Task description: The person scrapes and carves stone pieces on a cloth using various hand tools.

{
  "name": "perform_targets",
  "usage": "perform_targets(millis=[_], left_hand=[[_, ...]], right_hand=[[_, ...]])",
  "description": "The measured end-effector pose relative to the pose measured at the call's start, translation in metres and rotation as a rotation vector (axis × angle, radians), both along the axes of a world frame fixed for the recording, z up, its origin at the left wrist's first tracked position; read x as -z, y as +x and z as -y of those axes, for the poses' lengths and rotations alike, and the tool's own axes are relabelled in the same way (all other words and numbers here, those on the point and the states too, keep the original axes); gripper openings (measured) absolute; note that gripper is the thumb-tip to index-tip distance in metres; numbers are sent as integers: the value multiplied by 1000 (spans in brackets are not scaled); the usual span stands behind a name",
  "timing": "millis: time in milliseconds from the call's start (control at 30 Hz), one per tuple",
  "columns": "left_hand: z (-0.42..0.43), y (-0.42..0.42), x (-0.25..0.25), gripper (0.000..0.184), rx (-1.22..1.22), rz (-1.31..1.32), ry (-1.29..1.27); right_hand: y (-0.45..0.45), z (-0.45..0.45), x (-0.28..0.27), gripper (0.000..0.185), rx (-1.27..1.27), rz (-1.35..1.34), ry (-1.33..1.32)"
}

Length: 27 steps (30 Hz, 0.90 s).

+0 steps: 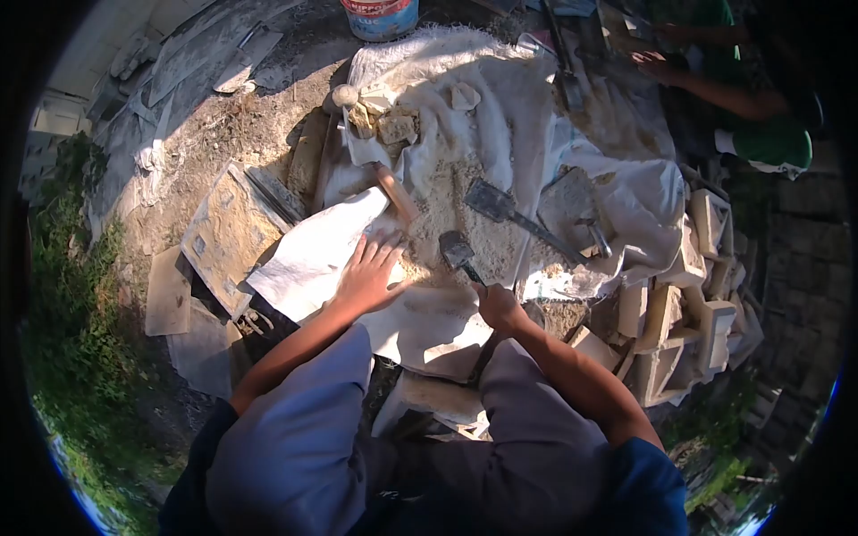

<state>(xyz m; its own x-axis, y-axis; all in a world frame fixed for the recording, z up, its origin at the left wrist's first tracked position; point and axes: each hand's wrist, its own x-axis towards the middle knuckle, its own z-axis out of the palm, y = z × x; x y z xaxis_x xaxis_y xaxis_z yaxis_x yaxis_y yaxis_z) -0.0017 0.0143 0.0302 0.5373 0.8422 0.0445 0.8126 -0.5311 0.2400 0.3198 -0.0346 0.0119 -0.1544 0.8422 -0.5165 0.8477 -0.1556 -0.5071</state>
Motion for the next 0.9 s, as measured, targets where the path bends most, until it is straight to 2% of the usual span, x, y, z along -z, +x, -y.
perform_targets(millis=[33,100,133,233,267,333,400,433,500,567,633,700,800,867,900], left_hand=[[0,1,1,71,8,3,0],[-1,1,-2,71,6,-29,-75],[1,1,-1,71,-3,-63,-146],[2,2,0,70,-8,-62,-121],[1,2,-1,70,-5,-68,-134],[1,2,-2,71,3,-73,-142],[2,3,1,71,14,-81,-153],[1,3,4,74,38,-26,-70],[2,1,2,77,70,23,0],[-4,5,-19,81,130,-297,-320],[-2,4,-14,81,149,-341,-277],[-2,3,-9,81,163,-388,-227],[-1,2,2,82,116,-240,-364],[3,0,10,82,116,-142,-173],[5,0,9,82,117,-140,-177]], right_hand=[[3,0,-4,61,-15,2,35],[-2,-24,-62,61,120,51,-197],[-2,-25,-71,60,148,52,-151],[-4,-17,-75,58,374,-70,-120],[-6,-11,-68,58,374,-69,-122],[-6,-2,-43,61,458,-76,24],[0,1,-33,60,431,-58,59],[0,1,-32,59,406,-44,94],[0,2,-45,50,379,-115,91],[-5,7,-60,46,357,-200,117],[-4,18,-52,45,258,-216,161],[-5,24,-44,47,134,29,5],[-10,21,-35,51,114,18,-57],[-12,13,-37,56,203,-83,6],[-13,2,-44,58,189,-52,4]])
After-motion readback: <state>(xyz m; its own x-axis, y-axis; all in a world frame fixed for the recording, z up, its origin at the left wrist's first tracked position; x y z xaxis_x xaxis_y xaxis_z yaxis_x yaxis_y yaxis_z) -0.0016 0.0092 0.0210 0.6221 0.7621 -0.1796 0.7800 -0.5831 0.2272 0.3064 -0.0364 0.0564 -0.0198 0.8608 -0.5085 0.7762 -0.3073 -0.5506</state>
